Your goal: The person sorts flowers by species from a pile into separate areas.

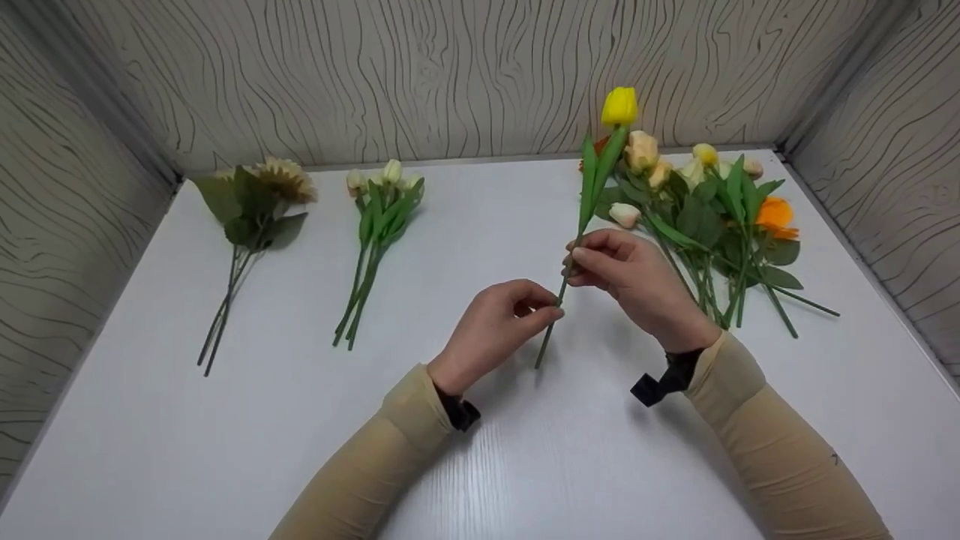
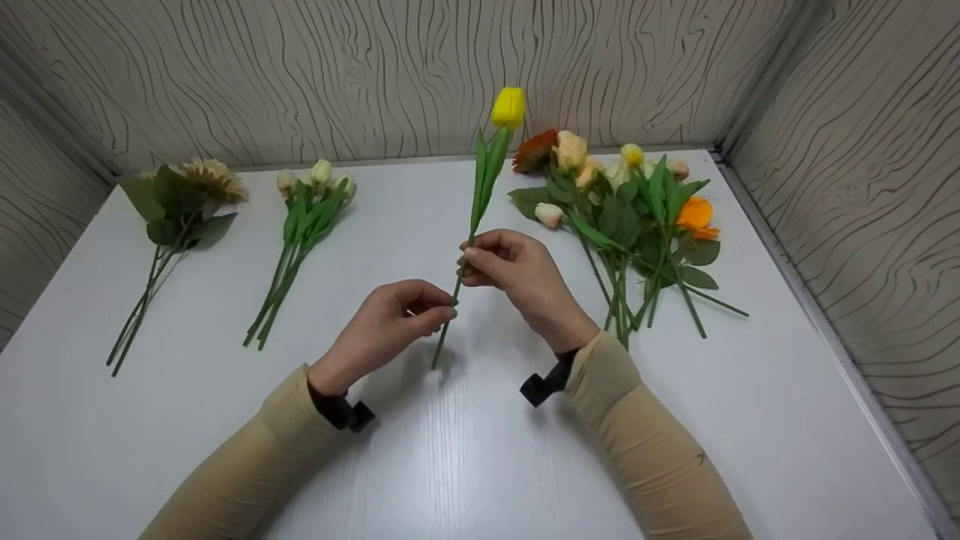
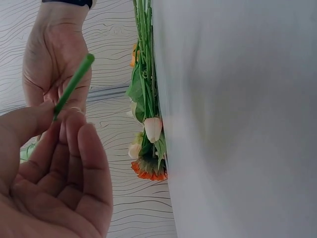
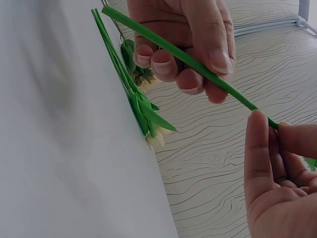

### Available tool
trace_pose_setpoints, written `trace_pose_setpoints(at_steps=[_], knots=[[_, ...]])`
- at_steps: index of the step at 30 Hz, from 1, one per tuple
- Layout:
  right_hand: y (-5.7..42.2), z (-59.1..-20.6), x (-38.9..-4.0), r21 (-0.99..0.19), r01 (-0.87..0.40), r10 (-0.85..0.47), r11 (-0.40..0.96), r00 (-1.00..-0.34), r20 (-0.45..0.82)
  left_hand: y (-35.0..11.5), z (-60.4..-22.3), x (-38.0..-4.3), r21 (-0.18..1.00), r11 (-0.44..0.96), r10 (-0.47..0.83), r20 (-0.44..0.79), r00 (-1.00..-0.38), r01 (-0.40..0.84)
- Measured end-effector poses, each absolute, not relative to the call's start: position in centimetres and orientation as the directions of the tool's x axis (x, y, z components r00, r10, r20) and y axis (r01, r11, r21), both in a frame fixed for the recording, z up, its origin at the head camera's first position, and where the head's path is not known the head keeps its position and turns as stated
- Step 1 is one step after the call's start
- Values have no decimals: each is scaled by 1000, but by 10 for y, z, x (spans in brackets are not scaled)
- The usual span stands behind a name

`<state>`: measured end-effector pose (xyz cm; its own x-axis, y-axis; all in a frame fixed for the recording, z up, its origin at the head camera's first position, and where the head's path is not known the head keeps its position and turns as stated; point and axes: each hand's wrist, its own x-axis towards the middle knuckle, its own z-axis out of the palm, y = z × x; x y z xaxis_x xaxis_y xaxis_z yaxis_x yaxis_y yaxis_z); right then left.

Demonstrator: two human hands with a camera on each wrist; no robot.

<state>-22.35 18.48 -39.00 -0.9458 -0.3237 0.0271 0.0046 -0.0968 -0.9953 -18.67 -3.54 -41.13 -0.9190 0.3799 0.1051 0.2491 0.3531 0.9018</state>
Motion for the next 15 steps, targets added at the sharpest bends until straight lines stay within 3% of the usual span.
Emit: trace_pose_setpoints(at_steps=[15], knots=[[182, -394, -224, -995, 58, -327, -81, -945, -29, -40, -412, -188, 952, 275, 370, 27, -929, 137]])
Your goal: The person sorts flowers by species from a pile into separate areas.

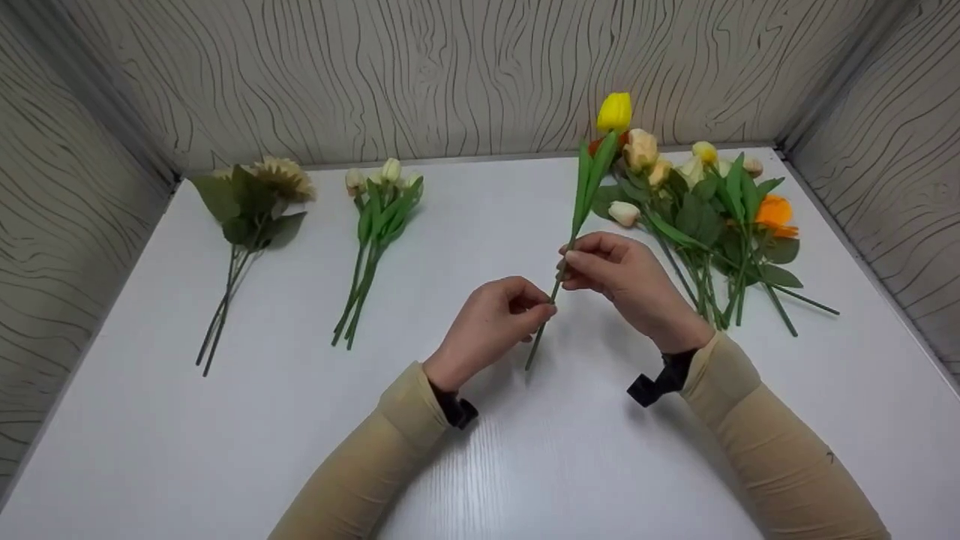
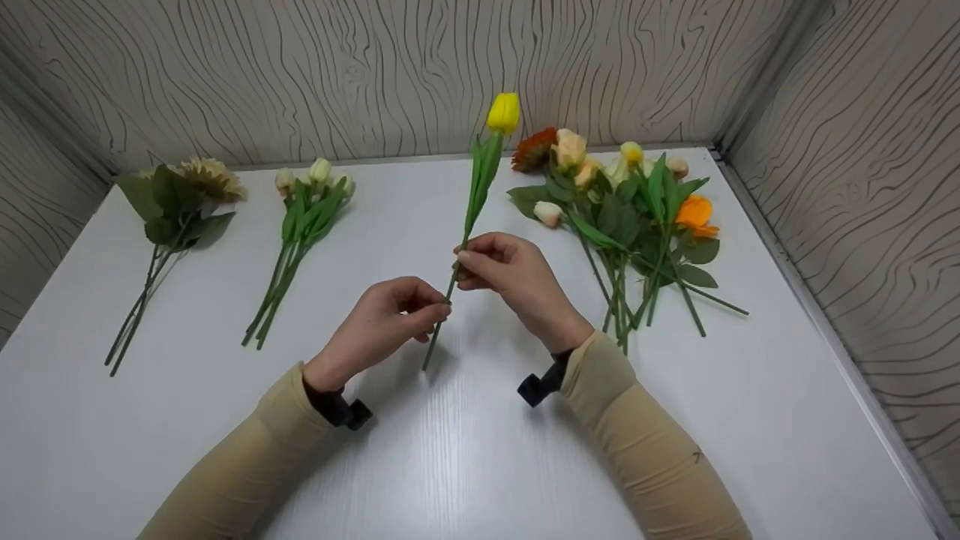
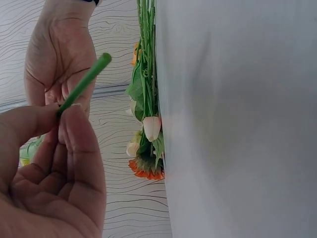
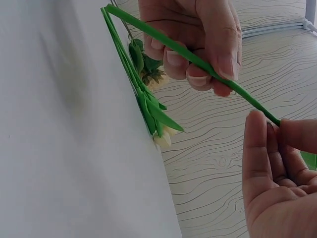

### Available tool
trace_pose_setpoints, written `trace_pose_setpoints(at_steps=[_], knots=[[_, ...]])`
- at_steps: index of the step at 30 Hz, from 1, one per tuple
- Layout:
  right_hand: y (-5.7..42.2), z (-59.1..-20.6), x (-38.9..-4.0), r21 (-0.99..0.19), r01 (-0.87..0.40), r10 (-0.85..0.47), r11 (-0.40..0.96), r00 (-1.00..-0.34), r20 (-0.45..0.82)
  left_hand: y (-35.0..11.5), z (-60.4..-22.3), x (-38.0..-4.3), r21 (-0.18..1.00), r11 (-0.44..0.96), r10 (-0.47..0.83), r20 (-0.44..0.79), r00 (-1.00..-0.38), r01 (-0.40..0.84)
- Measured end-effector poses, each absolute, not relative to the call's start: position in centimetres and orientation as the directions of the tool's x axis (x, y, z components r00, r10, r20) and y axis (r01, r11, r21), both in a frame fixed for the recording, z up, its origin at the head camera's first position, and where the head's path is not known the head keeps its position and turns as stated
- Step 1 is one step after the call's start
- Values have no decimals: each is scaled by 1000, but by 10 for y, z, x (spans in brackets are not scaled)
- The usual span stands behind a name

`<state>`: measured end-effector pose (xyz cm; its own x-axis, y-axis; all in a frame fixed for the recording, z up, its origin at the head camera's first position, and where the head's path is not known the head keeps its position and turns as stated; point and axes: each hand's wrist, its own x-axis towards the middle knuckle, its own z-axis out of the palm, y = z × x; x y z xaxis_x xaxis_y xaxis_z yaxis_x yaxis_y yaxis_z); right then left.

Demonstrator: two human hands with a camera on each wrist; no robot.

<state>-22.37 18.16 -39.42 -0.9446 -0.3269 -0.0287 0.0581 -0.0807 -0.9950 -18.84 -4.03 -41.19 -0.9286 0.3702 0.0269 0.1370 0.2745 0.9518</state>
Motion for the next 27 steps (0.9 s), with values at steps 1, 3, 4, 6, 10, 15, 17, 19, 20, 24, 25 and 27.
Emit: trace_pose_setpoints(at_steps=[1, 3, 4, 6, 10, 15, 17, 19, 20, 24, 25, 27], knots=[[182, -394, -224, -996, 61, -327, -71, -944, -34, -41, -411, -189, 951, 278, 368, 22, -930, 132], [184, -394, -226, -997, 63, -329, -52, -943, -43, -45, -409, -191, 949, 292, 359, 11, -933, 123], [185, -394, -227, -997, 61, -329, -43, -943, -44, -49, -408, -192, 945, 306, 351, 4, -936, 119], [187, -394, -229, -998, 57, -327, -30, -944, -44, -59, -407, -195, 930, 349, 332, -5, -943, 118], [192, -393, -231, -998, 42, -306, -55, -952, -23, -92, -407, -205, 866, 488, 265, -26, -964, 110], [194, -390, -231, -995, 27, -288, -97, -958, 2, -146, -404, -224, 749, 662, 136, -76, -988, 33], [195, -390, -231, -995, 25, -291, -97, -957, 5, -164, -405, -232, 697, 717, 99, -87, -991, 10], [195, -390, -232, -996, 26, -292, -89, -957, 2, -177, -407, -237, 645, 764, 75, -81, -994, 5], [195, -390, -232, -996, 28, -291, -87, -957, -1, -181, -409, -239, 624, 781, 67, -76, -995, 5], [194, -391, -233, -996, 33, -286, -87, -958, -6, -190, -415, -243, 552, 833, 63, -50, -997, 25], [194, -391, -233, -996, 32, -286, -88, -958, -6, -191, -416, -244, 539, 842, 63, -49, -997, 26], [194, -391, -233, -995, 31, -285, -94, -958, -3, -192, -418, -245, 520, 854, 66, -53, -996, 29]])
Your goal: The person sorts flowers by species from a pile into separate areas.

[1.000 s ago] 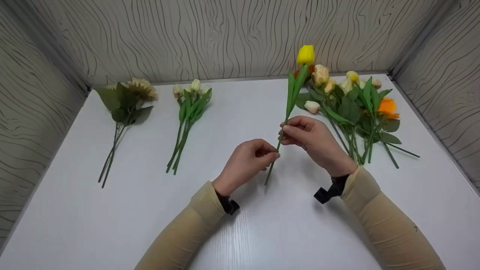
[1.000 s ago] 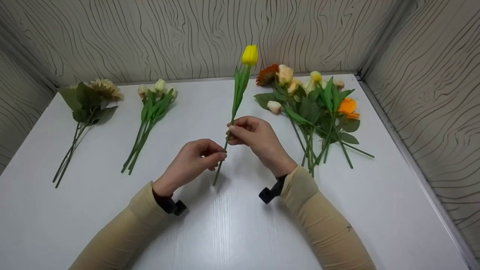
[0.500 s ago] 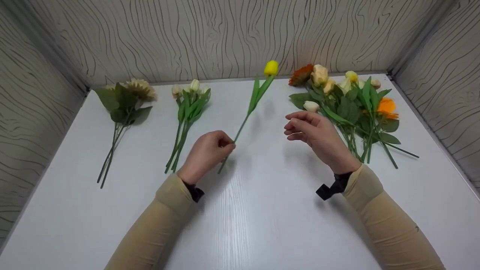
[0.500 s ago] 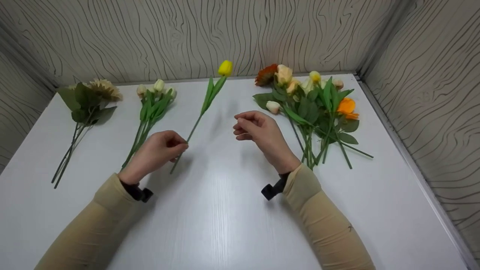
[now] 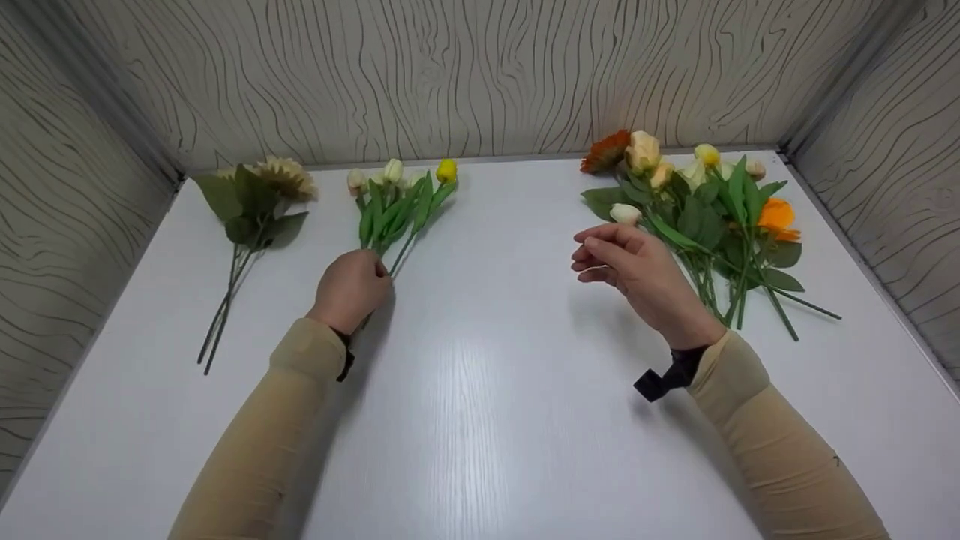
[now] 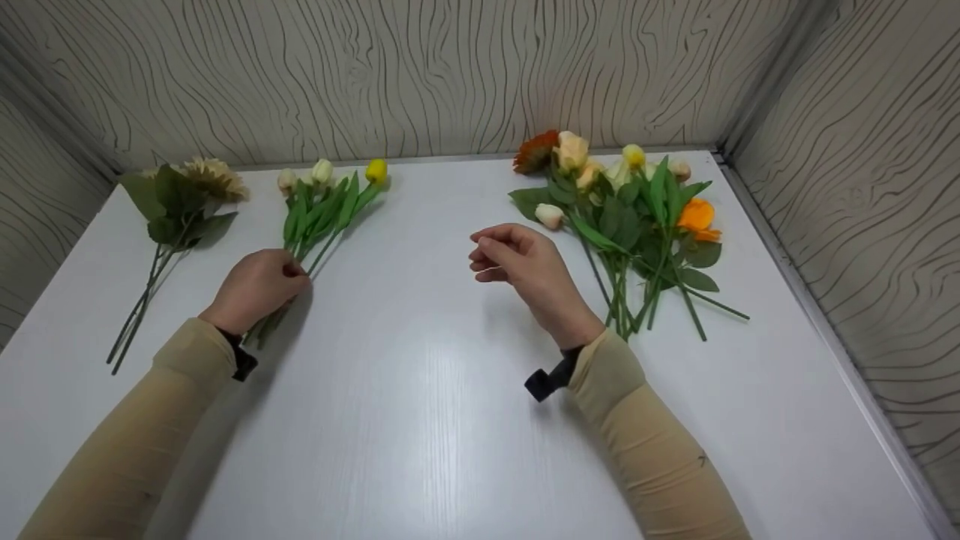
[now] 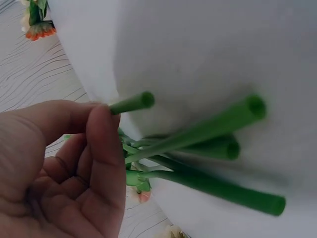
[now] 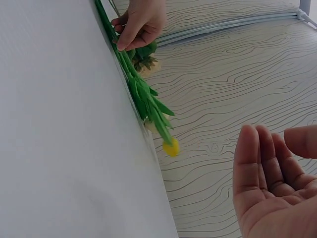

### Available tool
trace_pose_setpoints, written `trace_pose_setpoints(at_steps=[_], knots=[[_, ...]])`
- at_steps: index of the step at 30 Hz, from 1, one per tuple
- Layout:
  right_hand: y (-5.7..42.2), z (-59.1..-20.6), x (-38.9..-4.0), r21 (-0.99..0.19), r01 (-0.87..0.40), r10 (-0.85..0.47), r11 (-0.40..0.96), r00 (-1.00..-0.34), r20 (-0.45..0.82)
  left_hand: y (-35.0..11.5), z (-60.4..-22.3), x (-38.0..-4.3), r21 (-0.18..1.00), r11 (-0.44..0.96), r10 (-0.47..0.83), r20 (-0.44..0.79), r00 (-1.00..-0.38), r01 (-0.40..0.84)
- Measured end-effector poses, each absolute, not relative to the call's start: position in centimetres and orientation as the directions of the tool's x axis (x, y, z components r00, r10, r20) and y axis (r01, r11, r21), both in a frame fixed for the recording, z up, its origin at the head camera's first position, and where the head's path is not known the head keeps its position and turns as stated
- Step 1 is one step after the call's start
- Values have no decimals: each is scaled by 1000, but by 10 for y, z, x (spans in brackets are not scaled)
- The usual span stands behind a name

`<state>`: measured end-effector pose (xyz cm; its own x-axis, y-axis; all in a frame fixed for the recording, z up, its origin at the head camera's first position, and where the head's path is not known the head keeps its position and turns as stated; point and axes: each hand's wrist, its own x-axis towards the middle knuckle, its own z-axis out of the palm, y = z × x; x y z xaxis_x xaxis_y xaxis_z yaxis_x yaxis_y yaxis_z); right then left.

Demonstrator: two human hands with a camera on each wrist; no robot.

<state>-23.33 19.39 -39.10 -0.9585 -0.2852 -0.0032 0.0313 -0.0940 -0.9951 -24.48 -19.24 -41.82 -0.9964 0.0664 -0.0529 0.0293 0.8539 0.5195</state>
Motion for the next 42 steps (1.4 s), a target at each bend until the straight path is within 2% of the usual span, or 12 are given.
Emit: trace_pose_setpoints(at_steps=[8, 19, 23, 27, 30, 34, 38, 42], knots=[[195, -391, -233, -995, 12, -285, -94, -958, 16, -192, -422, -248, 529, 849, 28, -62, -998, -9], [197, -391, -234, -997, 19, -283, -69, -959, 2, -189, -424, -247, 538, 842, 39, -22, -999, 21], [198, -392, -236, -1000, 8, -286, 18, -958, -13, -174, -416, -245, 571, 820, 56, -11, -998, 40], [203, -392, -239, -982, -16, -283, 187, -958, -38, -144, -409, -240, 578, 799, 145, 84, -986, 167], [211, -391, -243, -959, -35, -266, 280, -963, -42, -119, -407, -232, 546, 776, 245, 201, -948, 316], [233, -385, -245, -940, -12, -183, 341, -982, -54, -88, -407, -220, 449, 737, 401, 312, -861, 505], [269, -379, -247, -905, 58, -52, 422, -995, -87, -63, -406, -209, 352, 680, 553, 330, -765, 643], [312, -382, -247, -854, 67, 51, 516, -998, -47, -44, -403, -198, 307, 624, 649, 308, -696, 718]])
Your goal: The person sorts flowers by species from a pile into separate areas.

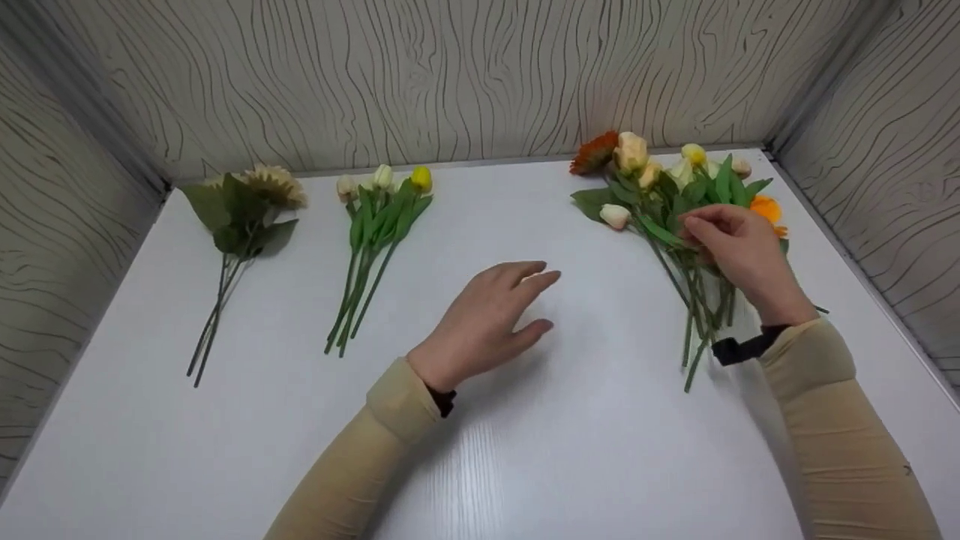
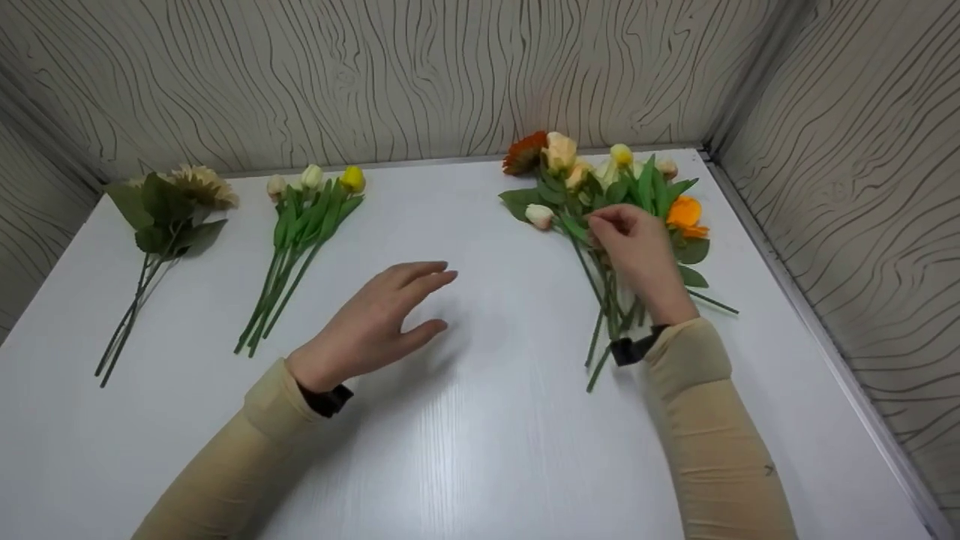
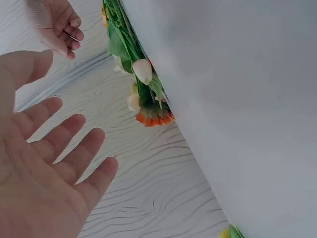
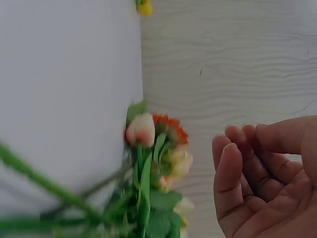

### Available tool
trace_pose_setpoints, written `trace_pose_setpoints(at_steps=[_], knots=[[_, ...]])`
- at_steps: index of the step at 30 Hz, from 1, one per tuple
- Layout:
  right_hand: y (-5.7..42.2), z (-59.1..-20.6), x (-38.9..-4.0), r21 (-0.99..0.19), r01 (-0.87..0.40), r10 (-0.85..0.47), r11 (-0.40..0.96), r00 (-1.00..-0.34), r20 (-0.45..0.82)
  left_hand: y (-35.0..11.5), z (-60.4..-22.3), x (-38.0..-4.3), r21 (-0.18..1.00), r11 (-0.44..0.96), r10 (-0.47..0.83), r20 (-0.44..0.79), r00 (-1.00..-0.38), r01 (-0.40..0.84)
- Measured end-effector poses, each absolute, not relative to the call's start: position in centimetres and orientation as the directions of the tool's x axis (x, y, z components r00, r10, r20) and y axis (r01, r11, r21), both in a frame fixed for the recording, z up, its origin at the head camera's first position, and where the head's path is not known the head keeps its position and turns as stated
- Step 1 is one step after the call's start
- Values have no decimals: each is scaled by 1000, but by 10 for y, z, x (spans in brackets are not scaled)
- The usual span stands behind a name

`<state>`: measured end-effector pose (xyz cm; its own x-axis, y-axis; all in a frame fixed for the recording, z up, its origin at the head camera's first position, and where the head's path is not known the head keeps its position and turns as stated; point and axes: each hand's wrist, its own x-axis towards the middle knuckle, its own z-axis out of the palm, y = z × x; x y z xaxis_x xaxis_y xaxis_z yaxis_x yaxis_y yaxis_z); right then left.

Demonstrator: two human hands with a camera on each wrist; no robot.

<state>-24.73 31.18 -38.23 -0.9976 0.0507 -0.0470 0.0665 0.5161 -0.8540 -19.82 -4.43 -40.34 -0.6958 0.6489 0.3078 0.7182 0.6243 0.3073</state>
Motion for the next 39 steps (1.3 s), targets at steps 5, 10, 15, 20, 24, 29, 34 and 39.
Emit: trace_pose_setpoints(at_steps=[5, 10, 15, 20, 24, 29, 34, 39], knots=[[357, -389, -242, -789, 118, 158, 604, -987, -27, -24, -401, -186, 256, 572, 721, 295, -627, 779], [385, -394, -242, -682, 205, 207, 702, -975, -81, -13, -402, -176, 183, 529, 772, 302, -560, 828], [389, -405, -243, -574, 171, 181, 801, -983, -41, -13, -408, -172, 151, 509, 791, 305, -530, 847], [383, -418, -245, -556, 133, 143, 821, -989, -26, -13, -412, -172, 161, 503, 798, 291, -527, 849], [381, -421, -245, -540, 125, 132, 833, -991, -25, -12, -412, -172, 167, 497, 803, 282, -525, 851], [386, -417, -245, -568, 165, 157, 806, -985, -64, -13, -412, -174, 175, 490, 806, 282, -520, 854], [394, -406, -243, -644, 263, 238, 719, -963, -128, -13, -412, -174, 200, 490, 802, 279, -528, 849], [393, -394, -238, -723, 289, 289, 628, -949, -129, -14, -411, -176, 257, 507, 768, 299, -567, 822]])
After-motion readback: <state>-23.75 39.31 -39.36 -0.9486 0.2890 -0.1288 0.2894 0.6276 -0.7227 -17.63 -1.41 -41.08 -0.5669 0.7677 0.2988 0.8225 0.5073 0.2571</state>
